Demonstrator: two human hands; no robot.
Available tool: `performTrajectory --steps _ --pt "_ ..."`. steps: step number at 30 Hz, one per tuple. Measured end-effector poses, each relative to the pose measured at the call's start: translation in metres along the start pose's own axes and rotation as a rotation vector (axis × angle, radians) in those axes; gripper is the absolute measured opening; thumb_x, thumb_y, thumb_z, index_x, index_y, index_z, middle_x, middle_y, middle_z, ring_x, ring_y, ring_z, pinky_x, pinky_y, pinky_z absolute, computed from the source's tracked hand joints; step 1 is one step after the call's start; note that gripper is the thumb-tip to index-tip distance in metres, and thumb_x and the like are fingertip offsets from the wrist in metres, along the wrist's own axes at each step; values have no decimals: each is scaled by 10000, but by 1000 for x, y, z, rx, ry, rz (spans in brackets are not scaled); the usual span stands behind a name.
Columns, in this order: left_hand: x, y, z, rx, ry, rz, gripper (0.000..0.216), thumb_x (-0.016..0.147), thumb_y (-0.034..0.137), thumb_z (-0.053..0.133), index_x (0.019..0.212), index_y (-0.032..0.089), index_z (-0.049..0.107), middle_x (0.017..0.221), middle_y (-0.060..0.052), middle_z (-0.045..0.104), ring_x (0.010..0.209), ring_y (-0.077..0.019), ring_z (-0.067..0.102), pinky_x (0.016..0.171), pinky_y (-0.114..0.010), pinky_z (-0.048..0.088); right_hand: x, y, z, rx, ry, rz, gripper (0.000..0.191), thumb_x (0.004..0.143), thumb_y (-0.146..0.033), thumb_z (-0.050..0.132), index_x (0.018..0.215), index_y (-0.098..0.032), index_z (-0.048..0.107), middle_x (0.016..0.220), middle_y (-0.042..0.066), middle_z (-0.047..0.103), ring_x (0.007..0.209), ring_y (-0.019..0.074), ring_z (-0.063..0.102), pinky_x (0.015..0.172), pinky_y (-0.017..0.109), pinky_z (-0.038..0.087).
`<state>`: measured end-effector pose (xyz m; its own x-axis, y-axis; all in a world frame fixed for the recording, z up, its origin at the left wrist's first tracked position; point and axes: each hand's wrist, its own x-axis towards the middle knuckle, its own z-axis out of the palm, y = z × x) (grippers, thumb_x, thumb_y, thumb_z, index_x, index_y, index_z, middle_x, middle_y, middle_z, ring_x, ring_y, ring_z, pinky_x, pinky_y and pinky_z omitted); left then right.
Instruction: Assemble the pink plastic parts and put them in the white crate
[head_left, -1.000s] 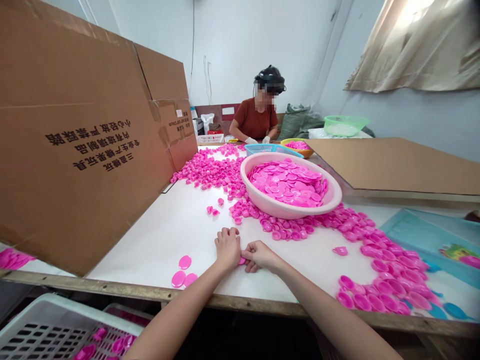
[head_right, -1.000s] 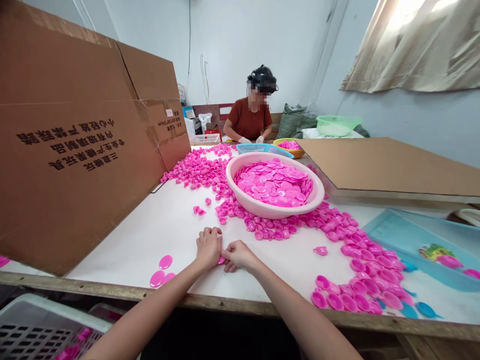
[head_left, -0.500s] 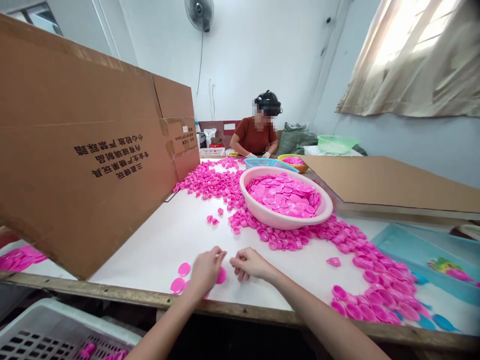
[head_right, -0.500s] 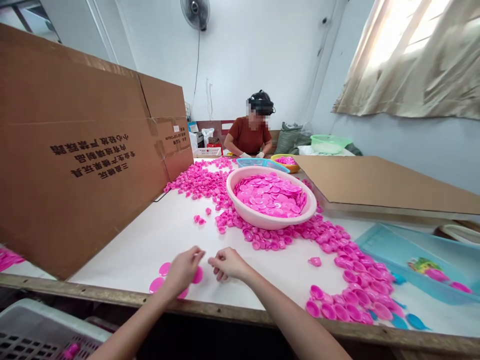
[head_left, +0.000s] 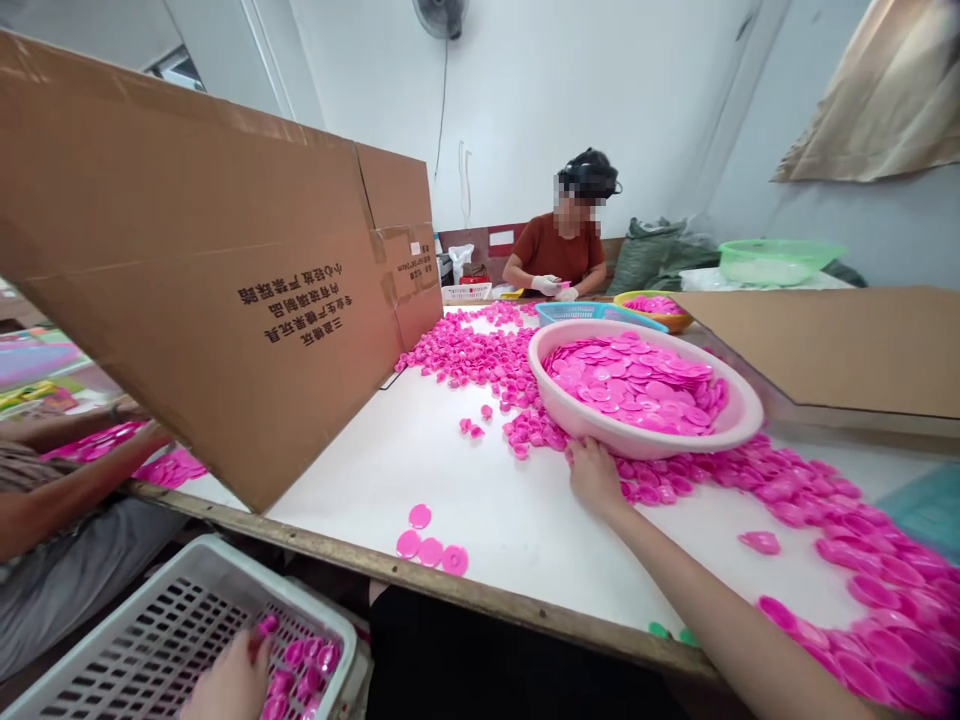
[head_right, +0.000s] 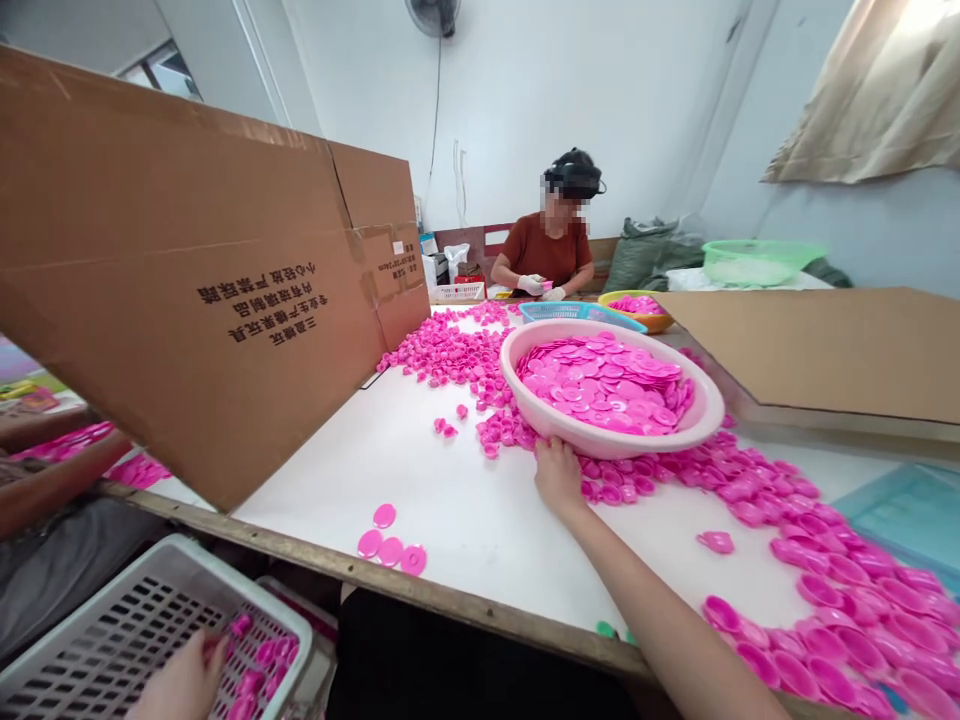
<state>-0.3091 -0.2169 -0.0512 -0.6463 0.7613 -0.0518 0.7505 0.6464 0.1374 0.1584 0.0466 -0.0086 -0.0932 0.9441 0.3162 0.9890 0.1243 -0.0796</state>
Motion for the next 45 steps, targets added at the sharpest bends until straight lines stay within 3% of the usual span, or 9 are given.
performTrajectory --steps 3,7,10,14,18,25,31,38,45 --pt "4 81 -40 -172 188 277 316 812 437 278 842 206 492 871 -52 585 817 -205 548 739 -305 389 1 2 -2 -5 6 7 270 781 -89 402 1010 -124 540 985 146 489 936 270 416 786 363 276" --pt "8 179 -62 -256 -7 661 315 824 403 304 961 196 499 897 -49 555 828 -165 524 755 -259 386 -3 3 -9 45 -31 27 264 776 -98 417 991 -128 567 1027 156 470 947 284 414 785 377 293" --pt "10 215 -46 -46 -66 685 347 807 347 359 1088 177 470 973 -93 518 874 -206 504 773 -315 378 -14 -1 -20 259 -58 -26 274 734 -63 446 966 -143 568 1008 124 480 935 238 439 791 325 333" --pt "21 225 -29 -7 -45 689 272 817 259 348 983 157 537 916 -91 529 867 -193 502 804 -306 358 -39 -20 -29 607 -122 -167 384 654 -37 489 1019 -150 529 948 71 484 879 174 478 778 263 382" --pt "19 234 -38 -323 -79 694 201 789 293 417 854 172 564 833 -47 571 785 -159 530 755 -264 377 -57 -38 -22 806 -215 -245 357 644 -69 539 988 -163 561 924 58 477 825 155 495 759 254 406" --pt "-22 303 -35 -955 -439 715 278 724 403 506 854 161 552 700 -19 612 645 -137 562 584 -223 408 -61 -34 -13 933 -254 -204 411 561 -143 670 954 -179 556 917 40 513 865 188 504 768 294 408" --pt "-29 344 -12 -925 -565 721 224 709 349 512 815 153 536 618 -5 593 577 -120 552 538 -209 386 -65 -36 -17 972 -224 -136 413 586 -195 669 985 -179 563 865 32 544 773 156 522 689 253 418" --pt "-40 350 1 -684 -448 773 164 734 331 477 798 187 521 614 25 569 568 -104 520 529 -201 339 -60 -29 -19 1291 -643 114 330 718 -319 589 958 -95 561 633 28 593 517 102 537 453 180 406" --pt "-33 354 -4 -540 -508 864 194 782 354 411 833 187 496 676 9 563 630 -124 515 559 -220 337 -50 -34 -20 1285 -771 360 126 783 -199 521 728 -89 553 484 27 581 441 114 571 420 177 459"
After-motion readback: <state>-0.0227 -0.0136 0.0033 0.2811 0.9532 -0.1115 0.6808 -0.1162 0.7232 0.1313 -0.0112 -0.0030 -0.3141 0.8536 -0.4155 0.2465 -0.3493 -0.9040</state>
